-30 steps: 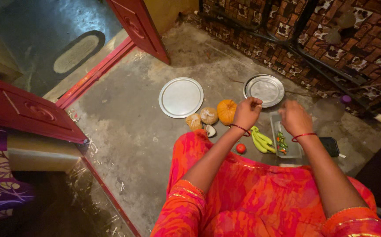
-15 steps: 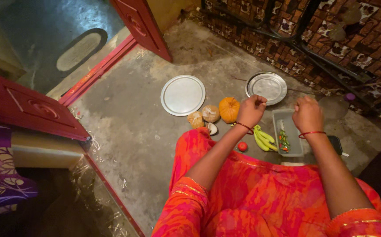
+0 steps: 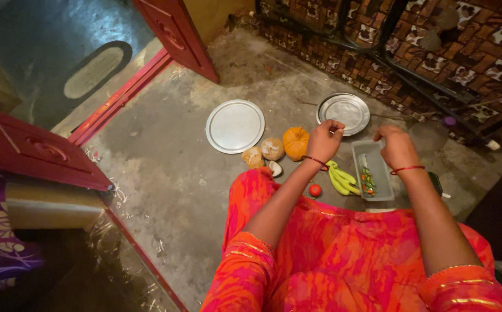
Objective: The person sits on the floor and organizes various fruits and vegetables, including bananas, tomatoes, and a pumpkin, into a clear plastic container. They also wipe the container with a cloth.
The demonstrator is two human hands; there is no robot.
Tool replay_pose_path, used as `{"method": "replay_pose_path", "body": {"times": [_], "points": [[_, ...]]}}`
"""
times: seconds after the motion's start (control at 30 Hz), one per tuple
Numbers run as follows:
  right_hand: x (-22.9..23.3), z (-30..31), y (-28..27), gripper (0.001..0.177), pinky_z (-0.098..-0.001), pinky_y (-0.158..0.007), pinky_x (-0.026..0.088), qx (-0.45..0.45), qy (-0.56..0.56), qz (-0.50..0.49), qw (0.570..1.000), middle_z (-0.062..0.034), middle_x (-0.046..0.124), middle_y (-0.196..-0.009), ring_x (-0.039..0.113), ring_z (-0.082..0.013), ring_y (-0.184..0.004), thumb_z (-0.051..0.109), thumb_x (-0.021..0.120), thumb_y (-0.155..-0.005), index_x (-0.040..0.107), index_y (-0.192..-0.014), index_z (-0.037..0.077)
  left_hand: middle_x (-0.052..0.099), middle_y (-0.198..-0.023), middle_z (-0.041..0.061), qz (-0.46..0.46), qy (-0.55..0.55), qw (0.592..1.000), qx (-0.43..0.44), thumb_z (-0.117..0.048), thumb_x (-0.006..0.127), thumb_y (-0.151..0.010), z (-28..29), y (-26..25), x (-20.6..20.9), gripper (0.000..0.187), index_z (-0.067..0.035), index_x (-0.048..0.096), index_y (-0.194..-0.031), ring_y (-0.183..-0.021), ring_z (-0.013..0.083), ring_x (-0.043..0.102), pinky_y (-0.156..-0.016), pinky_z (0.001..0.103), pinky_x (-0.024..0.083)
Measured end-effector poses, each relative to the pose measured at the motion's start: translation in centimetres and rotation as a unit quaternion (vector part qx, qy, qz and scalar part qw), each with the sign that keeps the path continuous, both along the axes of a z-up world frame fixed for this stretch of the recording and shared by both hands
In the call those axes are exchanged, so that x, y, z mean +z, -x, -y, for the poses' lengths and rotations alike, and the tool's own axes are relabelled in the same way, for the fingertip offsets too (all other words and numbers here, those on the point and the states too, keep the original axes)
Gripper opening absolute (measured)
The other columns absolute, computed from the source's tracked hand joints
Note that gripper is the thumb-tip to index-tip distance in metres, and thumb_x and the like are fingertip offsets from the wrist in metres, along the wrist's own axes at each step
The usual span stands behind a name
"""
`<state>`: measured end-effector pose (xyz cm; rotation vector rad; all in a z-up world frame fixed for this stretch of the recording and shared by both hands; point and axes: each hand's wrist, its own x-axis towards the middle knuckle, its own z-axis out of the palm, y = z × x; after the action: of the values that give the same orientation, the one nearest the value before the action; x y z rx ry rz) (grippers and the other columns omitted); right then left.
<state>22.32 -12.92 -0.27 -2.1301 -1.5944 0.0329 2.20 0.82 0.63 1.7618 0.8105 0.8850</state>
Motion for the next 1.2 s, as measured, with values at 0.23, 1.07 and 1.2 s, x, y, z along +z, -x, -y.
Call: {"method": "replay_pose_path", "body": {"times": [0.23,1.07,1.2], "points": [[2.1,1.3,3.6,0.017,-0.0471,-0.086,0.051,-0.020,-0.099,-0.067,0.993,-0.0209,0.063,-0.102,0.061,-0.0420,-0.099,-0.002,0.074,-0.072,0.063,-0.083,0.001,0.077,-0.095,0.013,0.026,-0.034,0.999,0.001,-0.012,0.069,-0.089,-0.3,-0.1,-1.7,0.013,-0.004,0.072,-0.099,-0.087,0.0277,0.076,-0.080,0.039,0.059],[2.0,2.1,2.2,0.037,-0.0526,-0.102,0.046,0.006,0.286,0.036,0.958,-0.0186,0.067,-0.123,0.059,-0.0374,-0.122,0.025,0.071,-0.083,0.069,-0.118,0.011,0.075,-0.088,0.016,-0.071,-0.100,0.992,-0.017,-0.019,0.069,-0.092,-1.8,2.6,-6.4,0.017,-0.003,0.073,-0.097,-0.080,0.0311,0.074,-0.074,0.041,0.058],[2.9,0.4,3.0,0.052,-0.0498,-0.106,0.049,0.064,0.351,-0.025,0.934,-0.0194,0.066,-0.133,0.061,-0.0370,-0.126,0.033,0.073,-0.087,0.064,-0.134,0.013,0.074,-0.086,0.019,-0.155,-0.061,0.986,-0.023,-0.028,0.068,-0.093,-2.0,1.8,-10.6,0.027,-0.002,0.073,-0.097,-0.080,0.0356,0.073,-0.073,0.045,0.057]]}}
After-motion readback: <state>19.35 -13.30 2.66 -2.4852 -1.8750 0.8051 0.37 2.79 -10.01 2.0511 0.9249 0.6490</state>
